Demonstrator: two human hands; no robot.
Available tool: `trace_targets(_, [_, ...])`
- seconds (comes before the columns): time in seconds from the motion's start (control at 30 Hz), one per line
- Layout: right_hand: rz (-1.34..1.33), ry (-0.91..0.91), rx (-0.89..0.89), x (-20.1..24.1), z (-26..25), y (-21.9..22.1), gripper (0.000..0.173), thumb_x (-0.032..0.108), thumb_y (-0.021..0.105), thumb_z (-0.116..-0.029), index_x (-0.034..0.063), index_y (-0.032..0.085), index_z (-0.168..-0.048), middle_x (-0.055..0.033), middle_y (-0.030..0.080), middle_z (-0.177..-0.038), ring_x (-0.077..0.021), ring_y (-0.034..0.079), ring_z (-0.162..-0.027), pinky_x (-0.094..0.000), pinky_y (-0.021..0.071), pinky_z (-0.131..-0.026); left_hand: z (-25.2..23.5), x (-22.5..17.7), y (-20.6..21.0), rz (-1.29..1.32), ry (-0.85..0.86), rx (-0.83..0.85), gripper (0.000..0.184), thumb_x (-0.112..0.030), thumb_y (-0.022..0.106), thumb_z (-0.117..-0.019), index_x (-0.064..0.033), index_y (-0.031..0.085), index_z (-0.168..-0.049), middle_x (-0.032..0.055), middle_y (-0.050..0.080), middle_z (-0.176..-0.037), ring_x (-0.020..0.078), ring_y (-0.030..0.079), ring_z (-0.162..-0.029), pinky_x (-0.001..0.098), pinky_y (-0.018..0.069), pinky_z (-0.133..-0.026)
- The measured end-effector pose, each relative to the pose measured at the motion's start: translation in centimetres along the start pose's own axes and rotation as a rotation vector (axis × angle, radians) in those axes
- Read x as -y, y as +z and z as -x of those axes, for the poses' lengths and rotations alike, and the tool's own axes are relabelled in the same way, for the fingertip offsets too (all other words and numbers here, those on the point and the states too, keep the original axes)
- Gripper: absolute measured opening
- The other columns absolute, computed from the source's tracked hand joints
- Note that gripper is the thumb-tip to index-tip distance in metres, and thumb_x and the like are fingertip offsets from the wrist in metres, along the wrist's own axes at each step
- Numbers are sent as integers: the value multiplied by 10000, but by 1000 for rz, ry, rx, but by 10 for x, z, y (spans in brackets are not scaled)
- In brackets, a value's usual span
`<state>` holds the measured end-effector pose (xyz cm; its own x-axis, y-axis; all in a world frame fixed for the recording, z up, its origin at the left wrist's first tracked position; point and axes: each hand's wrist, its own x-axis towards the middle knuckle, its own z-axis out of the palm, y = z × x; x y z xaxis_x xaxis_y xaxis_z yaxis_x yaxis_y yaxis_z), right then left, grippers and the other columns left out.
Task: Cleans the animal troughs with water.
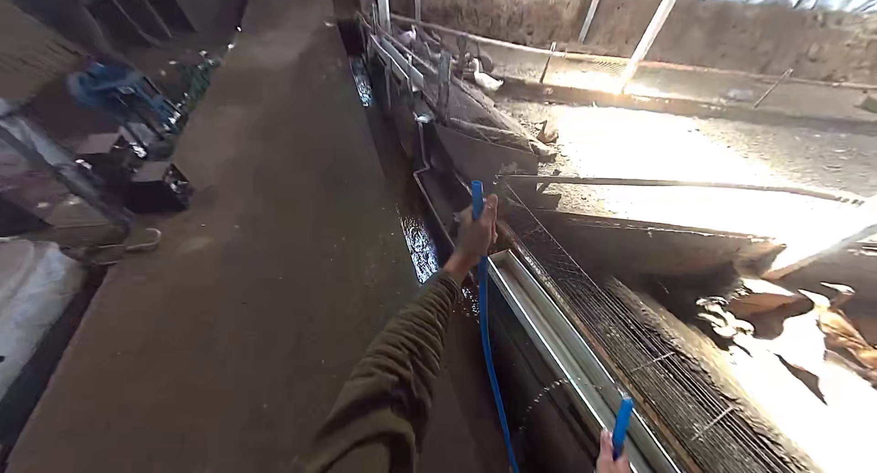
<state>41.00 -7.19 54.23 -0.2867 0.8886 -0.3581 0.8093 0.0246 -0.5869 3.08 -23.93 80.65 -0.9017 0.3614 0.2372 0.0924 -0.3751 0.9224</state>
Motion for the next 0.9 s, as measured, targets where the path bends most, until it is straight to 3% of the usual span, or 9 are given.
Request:
trace_targets(0.03, [-36, -32, -15, 28, -7, 20, 684, 509, 370, -1100, -47, 450, -1491, -317, 664, -1178, -416, 675, -1064, -591, 513, -963, -31, 4, -24, -2, 13, 2, 331, -319, 413, -1101, -120, 542, -870, -56, 441, -559, 57, 441, -450, 231, 448, -475])
trace_targets(0.1, [-120, -73, -27, 87, -20, 62, 613, 441, 354, -1122, -109, 557, -1298, -214, 655, -892, -273, 660, -800, -488, 548, -801, -91, 14, -74, 2, 21, -4, 374, -425, 434, -1087, -149, 527, -854, -35, 415, -544, 89, 411, -418, 258, 426, -436])
trace_targets(0.13, [-150, -64, -26, 122, -25, 84, 603, 430, 339, -1127, -112, 584, -1227, -165, 642, -826, -222, 649, -746, -452, 555, -767, -123, 17, -99, 4, 23, 1, 392, -462, 443, -1078, -159, 524, -842, -30, 406, -536, 97, 401, -409, 262, 415, -425])
trace_targets(0.23, [-190, -13, -54, 236, -32, 151, 607, 425, 345, -1130, -109, 631, -1093, -119, 635, -764, -173, 635, -695, -415, 559, -743, -221, 25, -171, 47, 50, 6, 377, -457, 477, -1068, -167, 531, -834, -26, 397, -542, 103, 397, -418, 262, 406, -427])
trace_targets(0.3, [-216, -6, -51, 309, -36, 198, 612, 416, 360, -1130, -126, 636, -1067, -156, 647, -780, -215, 632, -715, -455, 546, -763, -286, 21, -215, 45, 65, -2, 352, -409, 498, -1070, -151, 541, -835, -31, 418, -552, 93, 419, -432, 255, 420, -442])
trace_targets(0.4, [-287, -48, -33, 429, -48, 257, 591, 416, 364, -1128, -112, 626, -1087, -103, 631, -727, -175, 627, -662, -421, 563, -728, -399, 5, -260, 16, 139, -20, 265, -257, 479, -1071, -106, 547, -863, -67, 454, -587, 53, 464, -479, 255, 482, -503])
trace_targets(0.57, [-393, -87, 58, 631, -68, 356, 518, 367, 347, -1138, -71, 616, -1076, -40, 619, -710, -113, 625, -648, -348, 571, -718, -568, -8, -338, -97, 296, 31, 269, -259, 482, -1062, -126, 547, -836, -90, 463, -599, 34, 457, -483, 242, 465, -494])
trace_targets(0.77, [-452, -204, 97, 855, -142, 501, 495, 376, 392, -1126, -51, 639, -1078, -79, 649, -743, -170, 644, -690, -417, 566, -744, -788, 6, -440, -270, 407, 96, 288, -257, 491, -1055, -130, 535, -801, -83, 470, -585, 39, 466, -479, 245, 458, -490])
trace_targets(0.9, [-430, -199, 155, 1014, -171, 567, 491, 391, 391, -1125, -41, 606, -1218, -109, 660, -828, -203, 643, -746, -448, 556, -760, -910, 9, -499, -464, 304, 187, 301, -307, 622, -1003, -89, 598, -797, -58, 530, -616, 34, 497, -506, 237, 465, -507])
